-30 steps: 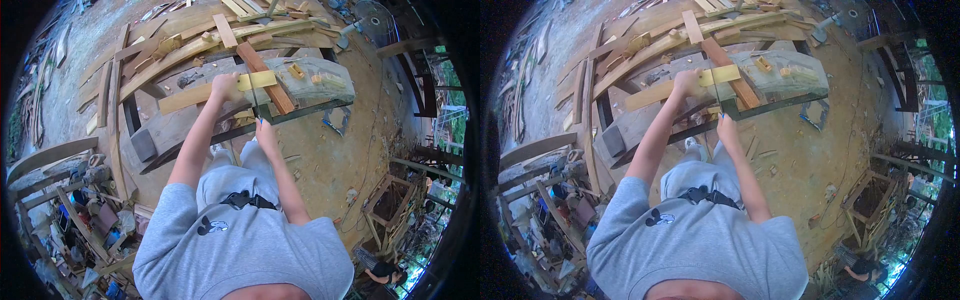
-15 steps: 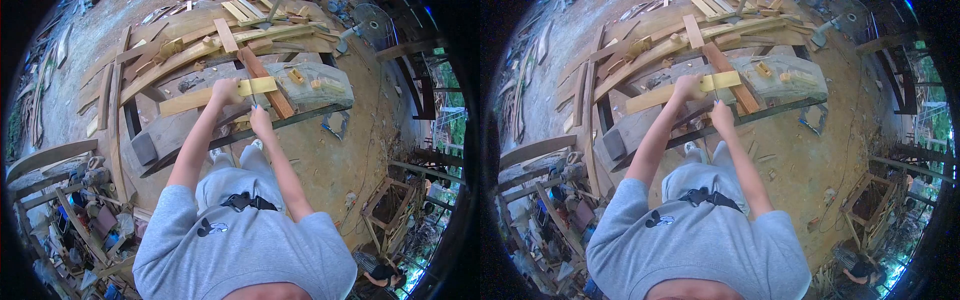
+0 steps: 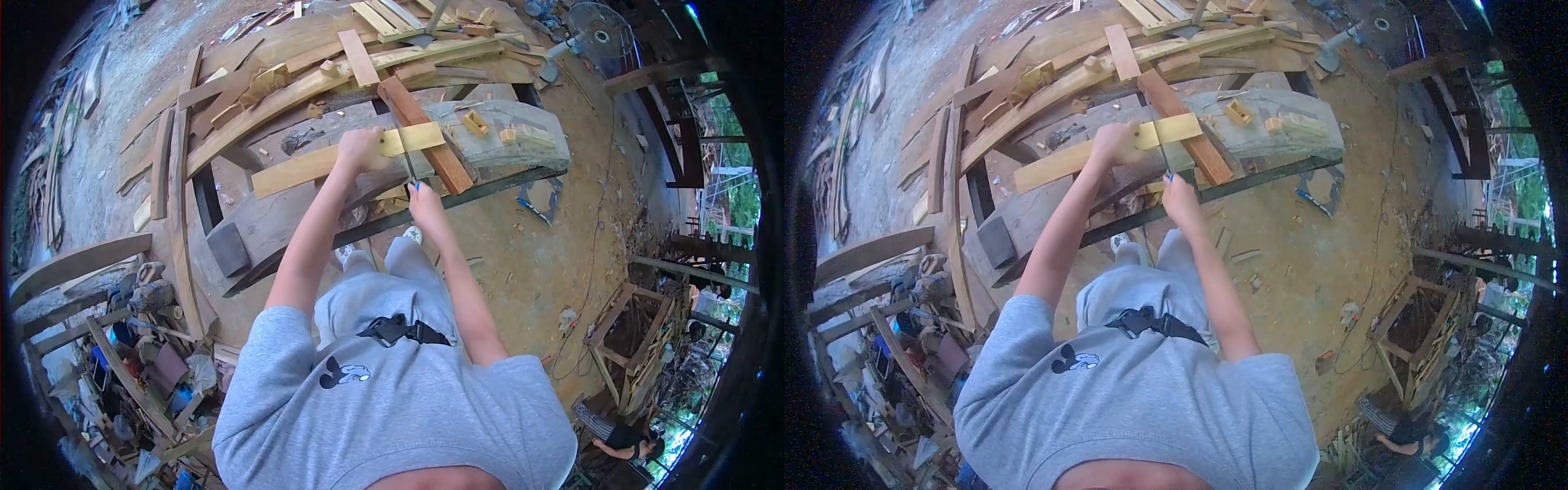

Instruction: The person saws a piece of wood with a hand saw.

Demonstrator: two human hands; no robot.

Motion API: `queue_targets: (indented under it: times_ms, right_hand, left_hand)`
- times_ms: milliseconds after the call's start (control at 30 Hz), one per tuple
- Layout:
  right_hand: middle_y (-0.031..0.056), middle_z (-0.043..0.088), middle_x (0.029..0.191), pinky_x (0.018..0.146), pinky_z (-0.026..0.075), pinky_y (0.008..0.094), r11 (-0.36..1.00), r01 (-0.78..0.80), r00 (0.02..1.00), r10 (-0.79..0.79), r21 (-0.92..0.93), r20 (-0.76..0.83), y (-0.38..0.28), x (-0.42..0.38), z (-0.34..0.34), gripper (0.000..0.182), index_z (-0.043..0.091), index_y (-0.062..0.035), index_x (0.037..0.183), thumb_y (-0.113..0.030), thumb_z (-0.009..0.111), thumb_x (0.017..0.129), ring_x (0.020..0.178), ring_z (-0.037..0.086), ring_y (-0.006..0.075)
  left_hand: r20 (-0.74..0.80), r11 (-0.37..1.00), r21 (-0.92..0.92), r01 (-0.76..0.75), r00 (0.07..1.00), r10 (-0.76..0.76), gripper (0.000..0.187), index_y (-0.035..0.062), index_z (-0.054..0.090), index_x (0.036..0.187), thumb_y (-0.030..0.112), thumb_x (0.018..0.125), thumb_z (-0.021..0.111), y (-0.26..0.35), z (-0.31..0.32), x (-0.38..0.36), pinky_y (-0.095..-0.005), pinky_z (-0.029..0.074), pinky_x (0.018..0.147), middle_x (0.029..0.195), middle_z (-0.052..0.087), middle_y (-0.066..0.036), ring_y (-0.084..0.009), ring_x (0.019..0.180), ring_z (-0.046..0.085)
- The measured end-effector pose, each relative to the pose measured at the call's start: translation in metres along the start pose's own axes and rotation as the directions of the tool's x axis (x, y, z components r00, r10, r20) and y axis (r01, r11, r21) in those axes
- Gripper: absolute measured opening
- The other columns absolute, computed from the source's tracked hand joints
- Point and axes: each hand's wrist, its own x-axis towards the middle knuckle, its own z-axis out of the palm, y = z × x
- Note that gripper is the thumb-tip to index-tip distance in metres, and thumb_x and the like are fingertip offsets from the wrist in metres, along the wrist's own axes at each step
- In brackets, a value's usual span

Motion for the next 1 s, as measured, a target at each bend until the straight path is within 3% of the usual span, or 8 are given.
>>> queue_targets:
  times_ms: [167,267,367,467,567,833,900,1000]
  right_hand:
    - [0.0278,0.055,0.076,0.064,0.041,0.0490,0.998,-0.063,0.998,0.063,0.020,-0.009,0.006,-0.040,-0.001,0.029,0.050,0.0043,0.084,-0.022,0.039,0.088,0.078,0.052,0.0441]
    - [0.0276,0.055,0.078,0.065,0.041,0.0484,1.000,-0.004,0.999,0.005,0.015,-0.032,0.026,-0.073,0.001,0.030,0.050,0.0044,0.084,-0.022,0.038,0.088,0.078,0.051,0.0446]
    - [0.0274,0.055,0.081,0.067,0.040,0.0488,0.998,-0.028,0.998,0.031,0.047,-0.057,0.008,-0.048,-0.007,0.031,0.050,0.0048,0.084,-0.023,0.037,0.088,0.079,0.051,0.0447]
    - [0.0272,0.056,0.081,0.067,0.040,0.0493,0.998,0.060,0.998,-0.059,-0.032,0.014,-0.004,0.009,-0.001,0.032,0.051,0.0043,0.084,-0.024,0.037,0.088,0.079,0.052,0.0445]
    - [0.0276,0.055,0.078,0.066,0.041,0.0494,0.993,-0.036,0.999,0.036,-0.113,-0.002,-0.013,0.020,0.005,0.031,0.051,0.0043,0.084,-0.024,0.038,0.088,0.079,0.052,0.0436]
    - [0.0296,0.054,0.079,0.067,0.040,0.0494,0.990,-0.106,0.993,0.102,0.092,0.052,0.030,-0.073,0.009,0.029,0.048,0.0052,0.086,-0.023,0.039,0.087,0.081,0.050,0.0457]
    - [0.0303,0.054,0.081,0.067,0.039,0.0506,0.994,-0.018,0.998,0.025,0.107,-0.066,0.034,-0.075,0.010,0.028,0.046,0.0043,0.092,-0.022,0.039,0.087,0.080,0.050,0.0465]
    - [0.0299,0.054,0.083,0.068,0.039,0.0516,0.986,0.010,0.998,0.001,0.168,-0.064,0.026,-0.074,0.004,0.027,0.043,0.0031,0.099,-0.020,0.038,0.086,0.079,0.050,0.0465]
  left_hand:
    - [0.008,1.000,-0.004,0.012,1.000,-0.012,0.042,0.0057,0.057,0.083,0.035,0.053,0.061,0.002,-0.003,-0.003,-0.0384,0.048,0.062,0.071,0.061,-0.016,-0.0302,0.069,0.060]
    - [-0.001,1.000,-0.025,-0.004,1.000,0.004,0.042,0.0053,0.057,0.083,0.034,0.053,0.061,0.000,0.001,-0.001,-0.0383,0.048,0.063,0.072,0.061,-0.016,-0.0300,0.070,0.060]
    - [0.037,1.000,0.013,-0.004,0.999,0.003,0.042,0.0051,0.057,0.083,0.034,0.053,0.061,0.004,-0.001,-0.004,-0.0379,0.048,0.063,0.073,0.061,-0.015,-0.0297,0.070,0.060]
    - [0.025,0.999,0.017,-0.028,0.999,0.027,0.042,0.0049,0.057,0.083,0.035,0.053,0.061,0.005,-0.004,-0.005,-0.0378,0.048,0.063,0.073,0.061,-0.015,-0.0296,0.070,0.060]
    - [0.042,1.000,-0.001,-0.002,0.999,0.002,0.042,0.0048,0.056,0.082,0.036,0.053,0.061,0.002,-0.005,-0.005,-0.0375,0.048,0.063,0.072,0.061,-0.015,-0.0294,0.070,0.060]
    - [0.003,0.999,0.051,-0.017,1.000,0.017,0.044,0.0051,0.054,0.084,0.035,0.053,0.062,0.002,0.001,-0.007,-0.0370,0.048,0.061,0.074,0.061,-0.014,-0.0271,0.070,0.060]
    - [-0.025,0.998,0.058,-0.028,0.999,0.029,0.045,0.0055,0.054,0.085,0.036,0.053,0.063,0.003,0.001,-0.009,-0.0372,0.048,0.060,0.073,0.061,-0.013,-0.0273,0.070,0.060]
    - [-0.063,0.997,0.071,-0.028,0.997,0.032,0.047,0.0061,0.053,0.087,0.036,0.053,0.065,0.006,-0.001,-0.010,-0.0374,0.047,0.059,0.072,0.061,-0.013,-0.0278,0.068,0.060]
